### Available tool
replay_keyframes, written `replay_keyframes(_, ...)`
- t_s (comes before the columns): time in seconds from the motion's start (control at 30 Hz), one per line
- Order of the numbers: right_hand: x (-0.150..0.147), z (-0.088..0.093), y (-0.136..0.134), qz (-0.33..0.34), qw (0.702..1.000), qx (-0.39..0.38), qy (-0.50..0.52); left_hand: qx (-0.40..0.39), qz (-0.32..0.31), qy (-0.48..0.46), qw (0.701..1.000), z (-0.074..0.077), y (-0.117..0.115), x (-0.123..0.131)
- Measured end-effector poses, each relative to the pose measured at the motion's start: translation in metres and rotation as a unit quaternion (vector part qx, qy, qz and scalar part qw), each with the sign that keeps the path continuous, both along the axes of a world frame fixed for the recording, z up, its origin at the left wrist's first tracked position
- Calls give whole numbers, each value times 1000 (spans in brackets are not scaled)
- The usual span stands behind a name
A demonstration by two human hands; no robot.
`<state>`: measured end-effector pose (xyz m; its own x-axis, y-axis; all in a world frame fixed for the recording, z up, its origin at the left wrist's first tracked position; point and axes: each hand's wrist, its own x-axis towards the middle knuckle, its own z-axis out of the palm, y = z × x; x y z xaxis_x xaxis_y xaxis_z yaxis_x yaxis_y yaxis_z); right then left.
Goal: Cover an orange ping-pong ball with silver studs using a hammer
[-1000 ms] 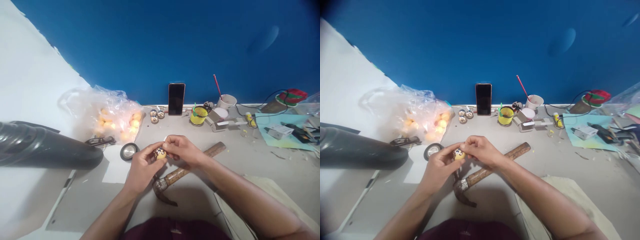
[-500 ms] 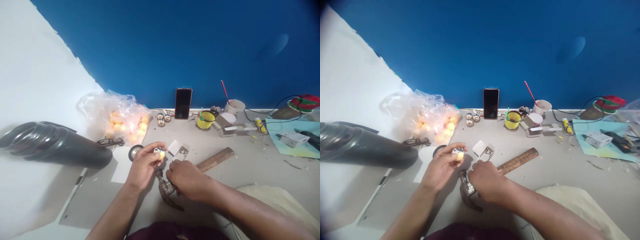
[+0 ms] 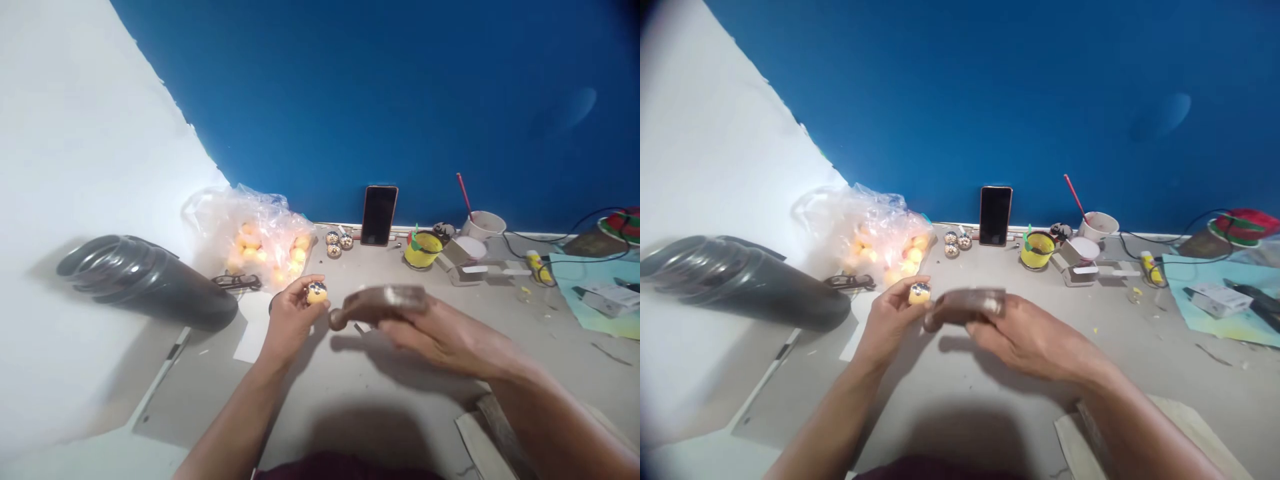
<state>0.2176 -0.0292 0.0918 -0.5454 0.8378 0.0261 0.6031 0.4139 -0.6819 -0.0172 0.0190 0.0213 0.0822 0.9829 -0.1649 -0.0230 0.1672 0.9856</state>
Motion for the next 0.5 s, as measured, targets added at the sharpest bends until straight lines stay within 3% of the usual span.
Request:
replay_keyframes(0.1,-2,-3,2,-103,993,44,39,43,-26,59,997,1,-4,4)
replay_keyframes(0.17,-6,-11,4,-136,987,68,46,92,-43,90,991,-1,-5,6)
replay_keyframes(0.27,-12,-20,4,-148,987,67,8,140,-66,121,981,-7,-6,7)
replay_keyframes(0.37,-14,-22,3,-160,983,89,-10,140,-71,151,976,-11,-5,6)
replay_keyframes(0.5,-14,-18,2,-124,983,135,8,132,-79,171,973,-10,-6,6)
